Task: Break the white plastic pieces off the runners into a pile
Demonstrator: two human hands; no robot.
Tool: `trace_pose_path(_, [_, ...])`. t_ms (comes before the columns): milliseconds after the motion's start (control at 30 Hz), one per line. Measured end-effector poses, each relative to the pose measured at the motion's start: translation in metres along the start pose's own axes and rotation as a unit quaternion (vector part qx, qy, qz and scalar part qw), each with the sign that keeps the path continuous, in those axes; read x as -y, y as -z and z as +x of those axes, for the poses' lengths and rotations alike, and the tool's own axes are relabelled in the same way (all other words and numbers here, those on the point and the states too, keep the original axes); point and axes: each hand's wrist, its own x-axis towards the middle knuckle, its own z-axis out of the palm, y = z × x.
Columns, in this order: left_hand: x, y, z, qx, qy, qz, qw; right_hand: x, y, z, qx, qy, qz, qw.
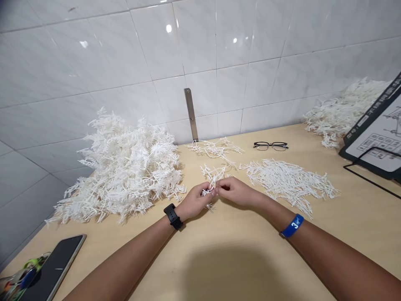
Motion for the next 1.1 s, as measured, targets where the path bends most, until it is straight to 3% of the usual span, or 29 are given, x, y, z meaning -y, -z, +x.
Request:
trace_pose_path(133, [-0.001, 0.003, 0.000, 0.055, -0.003, -0.036, 0.998, -0.009, -0.005, 0.001, 0.043, -0.036, 0.112, 0.992])
trace_pose_path(300, [0.003, 0.010, 0.002, 0.106, -0.024, -0.057, 0.992, -0.014, -0.006, 0.002, 0.066, -0.043, 0.163, 0.983])
trace_pose_path(433, [0.007, 0.011, 0.004, 0.111, -0.025, -0.101, 0.988, -0.011, 0.005, 0.004, -0.021, -0.018, 0.195, 0.980])
trace_pose_path(500, [0.010, 0.011, 0.005, 0.086, -0.010, -0.131, 0.988, -0.011, 0.013, 0.005, -0.093, -0.012, 0.140, 0.986])
trace_pose_path(600, [0.013, 0.009, 0.007, 0.008, 0.018, -0.183, 0.983, -0.013, 0.023, 0.006, -0.159, -0.049, -0.023, 0.986])
trace_pose_path(700, [0.016, 0.009, 0.010, -0.068, 0.021, -0.232, 0.970, -0.017, 0.030, 0.006, -0.203, -0.098, -0.143, 0.964])
trace_pose_path(833, [0.017, 0.008, 0.012, -0.118, 0.005, -0.264, 0.957, -0.016, 0.033, 0.004, -0.280, -0.131, -0.188, 0.932])
trace_pose_path(900, [0.017, 0.008, 0.012, -0.134, 0.008, -0.274, 0.953, -0.012, 0.028, 0.003, -0.323, -0.114, -0.153, 0.927])
trace_pose_path(967, [0.016, 0.007, 0.012, -0.141, 0.015, -0.281, 0.949, -0.006, 0.017, 0.004, -0.325, -0.077, -0.073, 0.940])
trace_pose_path(1033, [0.015, 0.007, 0.012, -0.144, 0.019, -0.274, 0.951, -0.002, 0.000, 0.006, -0.273, -0.052, 0.061, 0.959])
trace_pose_path(1100, [0.014, 0.007, 0.011, -0.150, 0.021, -0.248, 0.957, -0.002, -0.015, 0.011, -0.197, -0.066, 0.214, 0.954])
